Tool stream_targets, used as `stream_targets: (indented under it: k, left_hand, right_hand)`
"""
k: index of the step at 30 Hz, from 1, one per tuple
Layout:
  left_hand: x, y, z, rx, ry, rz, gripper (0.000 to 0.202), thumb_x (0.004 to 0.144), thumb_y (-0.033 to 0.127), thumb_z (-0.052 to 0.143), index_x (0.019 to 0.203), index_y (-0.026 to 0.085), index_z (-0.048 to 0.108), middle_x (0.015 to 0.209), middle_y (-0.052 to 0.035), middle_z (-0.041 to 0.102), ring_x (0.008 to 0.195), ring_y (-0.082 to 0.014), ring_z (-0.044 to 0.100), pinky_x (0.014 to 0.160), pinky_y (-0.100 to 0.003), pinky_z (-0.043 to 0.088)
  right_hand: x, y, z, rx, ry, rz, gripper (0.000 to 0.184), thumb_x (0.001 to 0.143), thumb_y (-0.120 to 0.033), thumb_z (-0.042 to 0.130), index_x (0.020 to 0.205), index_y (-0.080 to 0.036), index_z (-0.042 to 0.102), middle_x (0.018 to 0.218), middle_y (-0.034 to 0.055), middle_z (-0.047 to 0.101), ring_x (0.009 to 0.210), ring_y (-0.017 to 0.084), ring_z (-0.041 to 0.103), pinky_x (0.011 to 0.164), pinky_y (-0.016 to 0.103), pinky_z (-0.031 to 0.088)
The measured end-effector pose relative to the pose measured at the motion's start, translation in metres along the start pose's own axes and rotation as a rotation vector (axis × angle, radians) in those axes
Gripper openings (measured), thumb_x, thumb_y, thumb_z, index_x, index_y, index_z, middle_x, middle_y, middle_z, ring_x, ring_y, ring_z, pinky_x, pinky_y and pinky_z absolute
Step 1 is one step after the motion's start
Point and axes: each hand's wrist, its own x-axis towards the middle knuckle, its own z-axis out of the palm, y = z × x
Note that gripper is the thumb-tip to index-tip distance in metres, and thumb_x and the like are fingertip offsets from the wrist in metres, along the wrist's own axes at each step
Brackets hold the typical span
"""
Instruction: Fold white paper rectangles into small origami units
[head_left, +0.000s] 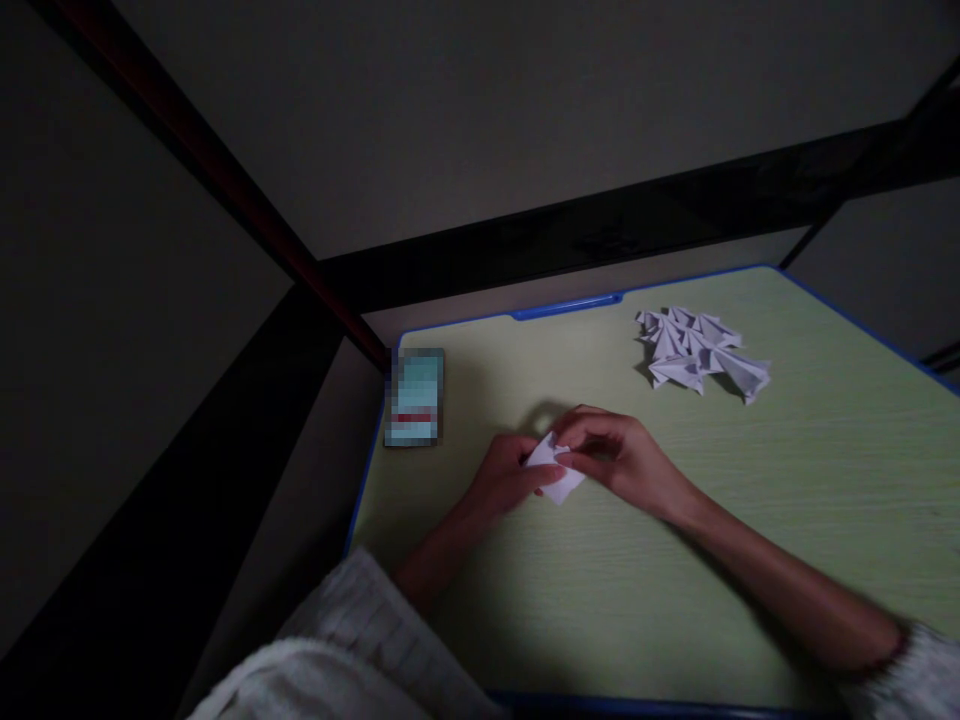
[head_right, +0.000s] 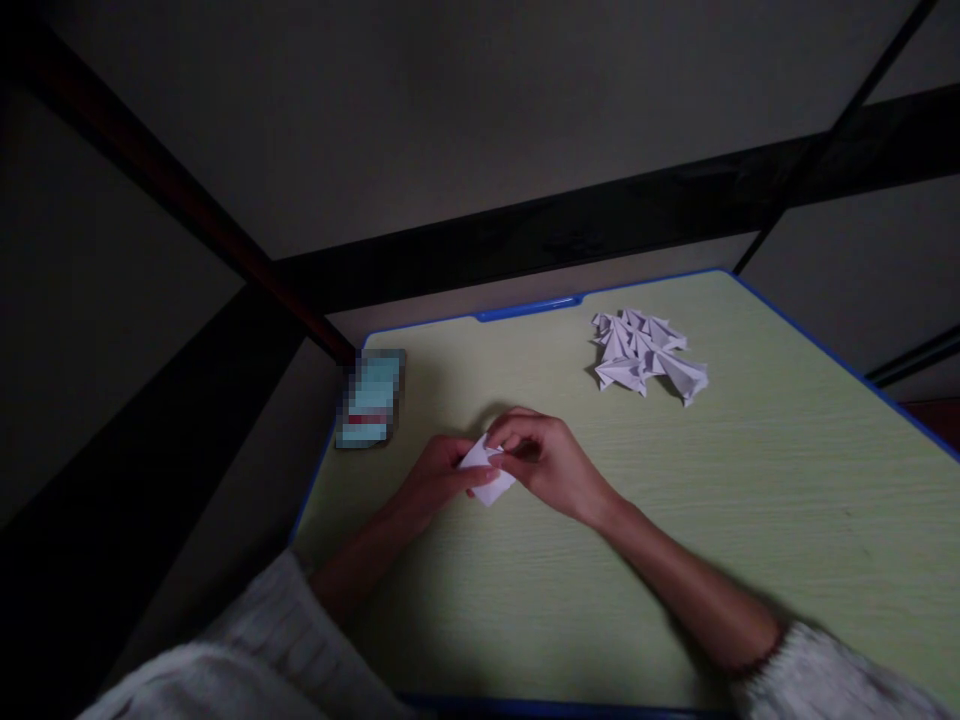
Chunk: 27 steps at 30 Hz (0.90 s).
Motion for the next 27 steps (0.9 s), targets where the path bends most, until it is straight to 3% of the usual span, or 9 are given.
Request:
stream_targets:
  k: [5, 9, 14, 16, 18, 21, 27]
  left_hand:
    - [0.000, 0.002, 0.001, -0.029, -0.078, -0.066, 0.017, 0.046, 0.025, 0.067, 0.047, 0.011, 0.058, 0.040, 0.0025, 0.050, 0.038, -0.0066, 0.042, 0.038, -0.018, 0.029]
    - [0.000, 0.002, -0.002, -0.099, -0.135, -0.094, 0.017, 0.044, 0.025, 0.068, 0.045, 0.011, 0.058, 0.039, 0.0033, 0.049, 0.036, -0.0053, 0.039, 0.038, -0.018, 0.027]
    - [0.004, 0.000, -0.012, -0.152, -0.024, -0.087, 0.018, 0.043, 0.025, 0.068, 0.050, 0.010, 0.061, 0.043, 0.0020, 0.052, 0.039, -0.0054, 0.041, 0.040, -0.018, 0.027]
    - [0.004, 0.001, -0.013, -0.119, 0.007, -0.040, 0.018, 0.046, 0.025, 0.068, 0.053, 0.010, 0.062, 0.045, 0.0012, 0.053, 0.041, -0.0060, 0.042, 0.040, -0.018, 0.028]
    - [0.003, 0.002, -0.012, -0.066, -0.009, -0.004, 0.018, 0.048, 0.026, 0.067, 0.054, 0.009, 0.062, 0.045, 0.0009, 0.054, 0.041, -0.0066, 0.042, 0.041, -0.018, 0.029]
    - [0.001, 0.002, -0.008, 0.017, -0.052, 0.000, 0.019, 0.050, 0.027, 0.065, 0.052, 0.009, 0.061, 0.043, 0.0013, 0.052, 0.040, -0.0071, 0.042, 0.040, -0.019, 0.030]
    - [0.000, -0.002, -0.004, 0.070, -0.104, -0.019, 0.018, 0.051, 0.028, 0.065, 0.050, 0.010, 0.059, 0.043, 0.0019, 0.051, 0.040, -0.0072, 0.043, 0.040, -0.018, 0.029]
  right_hand:
    - [0.002, 0.003, -0.011, 0.072, -0.162, 0.010, 0.008, 0.066, -0.022, 0.061, 0.062, -0.016, 0.062, 0.070, 0.0020, 0.055, 0.058, 0.010, 0.052, 0.049, 0.022, 0.042]
    - [0.002, 0.001, -0.020, 0.055, -0.231, -0.065, 0.010, 0.067, -0.023, 0.061, 0.060, -0.017, 0.065, 0.076, 0.0037, 0.057, 0.065, 0.012, 0.054, 0.054, 0.024, 0.045]
    - [0.002, -0.005, -0.025, 0.071, -0.136, -0.090, 0.022, 0.070, -0.025, 0.057, 0.050, -0.017, 0.061, 0.078, 0.0039, 0.056, 0.059, 0.011, 0.056, 0.059, 0.028, 0.049]
    - [0.001, -0.008, -0.025, 0.055, -0.085, -0.076, 0.014, 0.069, -0.023, 0.059, 0.056, -0.017, 0.061, 0.080, 0.0042, 0.056, 0.063, 0.012, 0.057, 0.061, 0.028, 0.049]
    - [0.000, -0.010, -0.023, 0.018, -0.081, -0.049, 0.004, 0.067, -0.020, 0.060, 0.070, -0.018, 0.061, 0.086, 0.0050, 0.055, 0.069, 0.013, 0.057, 0.059, 0.027, 0.049]
    - [0.000, -0.010, -0.018, -0.040, -0.121, -0.022, 0.015, 0.067, -0.017, 0.059, 0.082, -0.019, 0.059, 0.092, 0.0052, 0.053, 0.073, 0.014, 0.056, 0.057, 0.025, 0.048]
    - [0.000, -0.004, -0.011, -0.037, -0.114, -0.047, 0.002, 0.067, -0.016, 0.059, 0.065, -0.016, 0.060, 0.081, 0.0039, 0.054, 0.069, 0.012, 0.054, 0.054, 0.022, 0.044]
